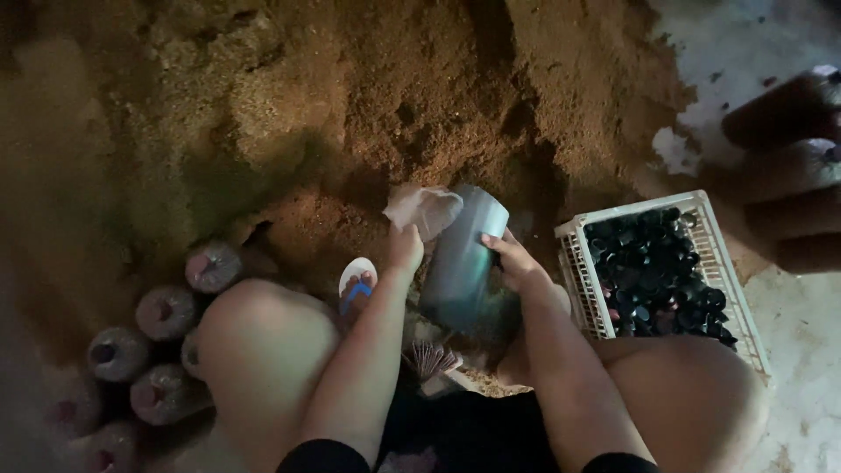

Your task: The person fills a plastic bag with substrate by sliding it over a cylindrical tube and packing the material inside, then secures the bag with a plastic ring and lid before placing it on the floor.

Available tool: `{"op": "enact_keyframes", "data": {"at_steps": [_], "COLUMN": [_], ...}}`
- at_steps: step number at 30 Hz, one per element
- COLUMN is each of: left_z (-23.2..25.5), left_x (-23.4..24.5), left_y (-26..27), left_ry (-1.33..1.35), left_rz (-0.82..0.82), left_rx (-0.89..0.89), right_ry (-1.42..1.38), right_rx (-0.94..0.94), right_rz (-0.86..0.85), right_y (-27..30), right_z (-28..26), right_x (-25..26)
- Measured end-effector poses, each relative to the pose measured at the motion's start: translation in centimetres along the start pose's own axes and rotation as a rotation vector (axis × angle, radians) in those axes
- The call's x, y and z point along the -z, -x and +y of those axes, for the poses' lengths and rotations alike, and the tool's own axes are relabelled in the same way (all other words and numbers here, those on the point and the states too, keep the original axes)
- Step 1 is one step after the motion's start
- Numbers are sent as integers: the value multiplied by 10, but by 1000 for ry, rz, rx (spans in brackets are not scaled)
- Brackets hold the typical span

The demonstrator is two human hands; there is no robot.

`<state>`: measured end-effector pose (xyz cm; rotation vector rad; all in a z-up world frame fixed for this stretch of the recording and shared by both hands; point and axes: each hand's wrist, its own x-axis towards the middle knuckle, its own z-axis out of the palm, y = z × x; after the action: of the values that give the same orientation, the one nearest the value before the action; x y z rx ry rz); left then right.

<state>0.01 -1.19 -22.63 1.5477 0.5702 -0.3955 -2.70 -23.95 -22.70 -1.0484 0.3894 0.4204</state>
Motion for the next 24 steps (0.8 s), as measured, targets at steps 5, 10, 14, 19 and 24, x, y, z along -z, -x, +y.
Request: {"op": "enact_keyframes", "data": {"at_steps": [5,10,14,19,24], "left_z": [41,142,200,142,137], "left_x": [8,37,63,95,68], "left_y": [40,114,157,67,83], "left_ry": [188,-187,-274,-348,89], "left_rz": [-6,15,146,28,34], "left_rx": [-79,-278,-380,-118,101], "right_ry": [201,511,849,992,1079], "right_rx": [148,242,276,251,187], "right_rz": [78,53,-16,-102,-70], "right_y": [-1,38,65,110,119], "right_z": [5,-24,-38,-89,-115], "right_x": [-7,-59,-85,-124,-145]}}
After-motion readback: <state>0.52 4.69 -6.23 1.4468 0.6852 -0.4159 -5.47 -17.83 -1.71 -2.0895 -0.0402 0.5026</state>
